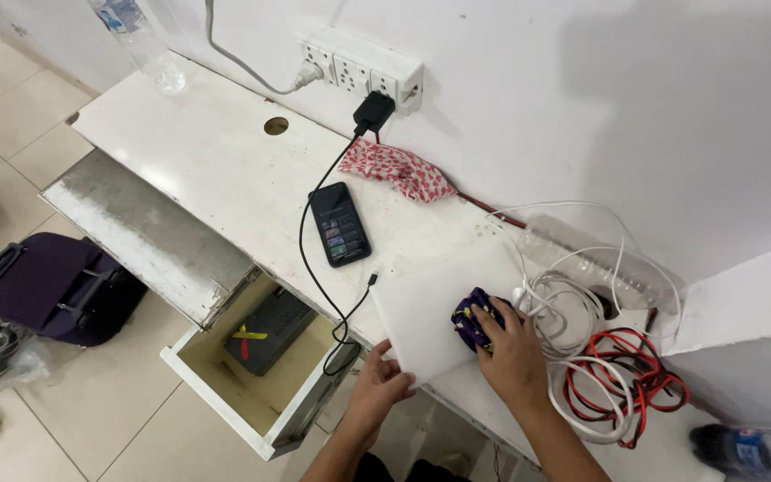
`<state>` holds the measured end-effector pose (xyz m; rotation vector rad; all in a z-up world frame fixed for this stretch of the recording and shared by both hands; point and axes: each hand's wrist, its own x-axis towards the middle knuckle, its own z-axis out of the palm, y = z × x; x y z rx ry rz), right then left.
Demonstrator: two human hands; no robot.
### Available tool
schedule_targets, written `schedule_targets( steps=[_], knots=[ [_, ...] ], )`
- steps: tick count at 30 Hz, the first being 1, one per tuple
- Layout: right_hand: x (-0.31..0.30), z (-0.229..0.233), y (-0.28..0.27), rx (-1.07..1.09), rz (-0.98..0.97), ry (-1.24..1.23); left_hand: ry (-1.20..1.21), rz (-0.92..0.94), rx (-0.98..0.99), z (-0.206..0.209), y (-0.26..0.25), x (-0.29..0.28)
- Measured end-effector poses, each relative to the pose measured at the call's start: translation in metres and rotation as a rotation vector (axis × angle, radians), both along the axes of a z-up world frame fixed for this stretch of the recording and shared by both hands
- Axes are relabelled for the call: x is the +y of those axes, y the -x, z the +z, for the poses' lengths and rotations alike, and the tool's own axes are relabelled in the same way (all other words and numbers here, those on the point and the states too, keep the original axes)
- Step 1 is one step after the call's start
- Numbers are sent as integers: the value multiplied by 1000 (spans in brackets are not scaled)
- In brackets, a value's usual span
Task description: The person unpacks a patterned cloth, foam sheet, and coiled cables by hand. The person then places the cables into a desk drawer, wraps a charging cable around a power adapter, and stores them in the drawer.
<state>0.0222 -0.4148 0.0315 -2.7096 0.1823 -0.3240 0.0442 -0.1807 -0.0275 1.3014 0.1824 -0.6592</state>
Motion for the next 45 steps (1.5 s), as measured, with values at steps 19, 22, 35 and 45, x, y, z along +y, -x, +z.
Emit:
schedule_targets(
  steps=[19,22,35,45],
  knots=[
    [24,-13,-14,-136,-374,-228,-49,-69,-248,71,-94,38],
    [31,-12,-15,-373,-379,-209,-140,-80,-35,15,-103,48],
    [148,16,-97,171,92,48,119,-187,46,-36,-116,57],
    [90,1,-131,73,27,235,67,-153,-39,-36,-105,52]
  ],
)
